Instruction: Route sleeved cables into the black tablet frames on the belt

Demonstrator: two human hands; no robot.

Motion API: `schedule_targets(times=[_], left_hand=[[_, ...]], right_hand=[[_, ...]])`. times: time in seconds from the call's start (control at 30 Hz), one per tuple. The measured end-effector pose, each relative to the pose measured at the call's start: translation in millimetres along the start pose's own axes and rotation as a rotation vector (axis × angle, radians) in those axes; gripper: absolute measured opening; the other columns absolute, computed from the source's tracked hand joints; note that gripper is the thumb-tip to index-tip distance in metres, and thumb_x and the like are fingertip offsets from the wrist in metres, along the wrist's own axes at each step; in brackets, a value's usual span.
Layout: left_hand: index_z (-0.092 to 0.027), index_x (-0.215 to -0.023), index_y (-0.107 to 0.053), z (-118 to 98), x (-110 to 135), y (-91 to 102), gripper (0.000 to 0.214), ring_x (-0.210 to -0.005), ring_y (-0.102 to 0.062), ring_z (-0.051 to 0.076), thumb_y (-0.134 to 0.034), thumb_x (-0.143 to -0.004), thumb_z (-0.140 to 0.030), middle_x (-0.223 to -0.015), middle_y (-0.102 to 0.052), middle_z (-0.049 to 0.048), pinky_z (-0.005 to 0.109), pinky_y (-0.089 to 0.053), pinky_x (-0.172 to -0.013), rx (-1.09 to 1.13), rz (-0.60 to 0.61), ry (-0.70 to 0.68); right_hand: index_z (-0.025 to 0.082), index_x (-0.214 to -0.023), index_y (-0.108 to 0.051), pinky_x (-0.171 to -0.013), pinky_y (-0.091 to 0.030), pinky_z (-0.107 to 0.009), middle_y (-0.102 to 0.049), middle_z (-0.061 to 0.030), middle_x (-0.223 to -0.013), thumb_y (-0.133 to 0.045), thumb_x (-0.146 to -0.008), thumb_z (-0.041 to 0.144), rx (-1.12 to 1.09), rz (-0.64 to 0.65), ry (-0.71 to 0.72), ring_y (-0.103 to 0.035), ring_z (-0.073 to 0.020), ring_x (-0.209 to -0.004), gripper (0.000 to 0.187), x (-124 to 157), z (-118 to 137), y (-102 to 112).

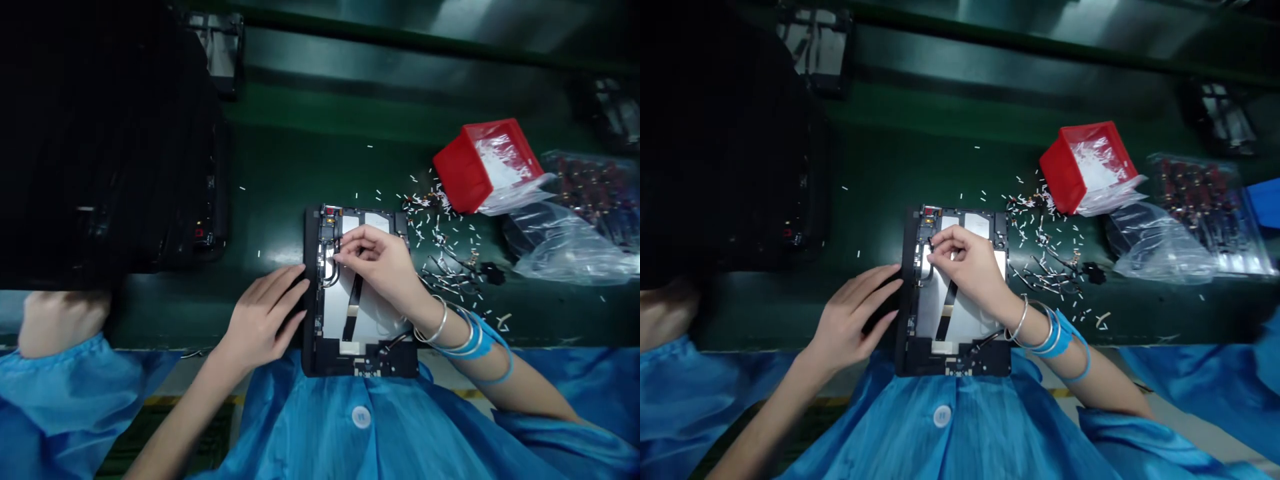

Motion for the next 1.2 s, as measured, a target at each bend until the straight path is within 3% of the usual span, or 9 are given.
schedule_targets(times=[0.3,0.47,0.63,1.2], left_hand=[[-0.011,-0.121,-0.056,-3,-1,-3.3,0.033,-0.116,-0.056,0.033,-0.05,-0.091,-0.023,-0.13,-0.056,0.0219,0.043,-0.052,-0.082,-0.126,0.073,-0.11],[-0.013,-0.111,-0.062,-6,-8,-1.8,0.027,-0.109,-0.06,0.033,-0.048,-0.091,-0.025,-0.123,-0.061,0.0203,0.044,-0.053,-0.078,-0.221,0.098,-0.126],[-0.012,-0.11,-0.063,-8,-11,-0.8,0.027,-0.111,-0.059,0.033,-0.049,-0.092,-0.026,-0.124,-0.06,0.0208,0.044,-0.051,-0.083,-0.234,0.09,-0.142],[-0.014,-0.125,-0.058,-7,-13,-3.1,0.04,-0.122,-0.053,0.033,-0.05,-0.092,-0.035,-0.134,-0.055,0.0181,0.045,-0.042,-0.096,-0.194,0.118,-0.172]], right_hand=[[0.018,-0.074,-0.063,-0.057,-0.043,-0.025,-0.065,0.0,-0.069,-0.065,-0.074,0.021,0.207,-0.033,0.081,-0.058,-0.0104,-0.063,0.004,7,5,0],[0.017,-0.068,-0.064,-0.054,-0.034,-0.025,-0.052,0.0051,-0.054,-0.068,-0.074,0.026,0.342,0.023,0.061,-0.045,-0.0073,-0.053,0.011,0,7,9],[0.016,-0.068,-0.066,-0.052,-0.031,-0.025,-0.051,0.0044,-0.054,-0.071,-0.071,0.032,0.35,0.087,0.022,-0.043,-0.0073,-0.053,0.017,-7,6,11],[0.016,-0.067,-0.066,-0.051,-0.036,-0.025,-0.058,0.0029,-0.054,-0.07,-0.071,0.025,0.386,0.078,0.004,-0.047,-0.0076,-0.05,0.011,-12,3,13]])
Point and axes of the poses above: each hand's wrist, its own x-axis away from the middle knuckle, its own y-axis out of the back of the hand, z = x × y, the point moved 3 cm from there along -x, towards the middle knuckle
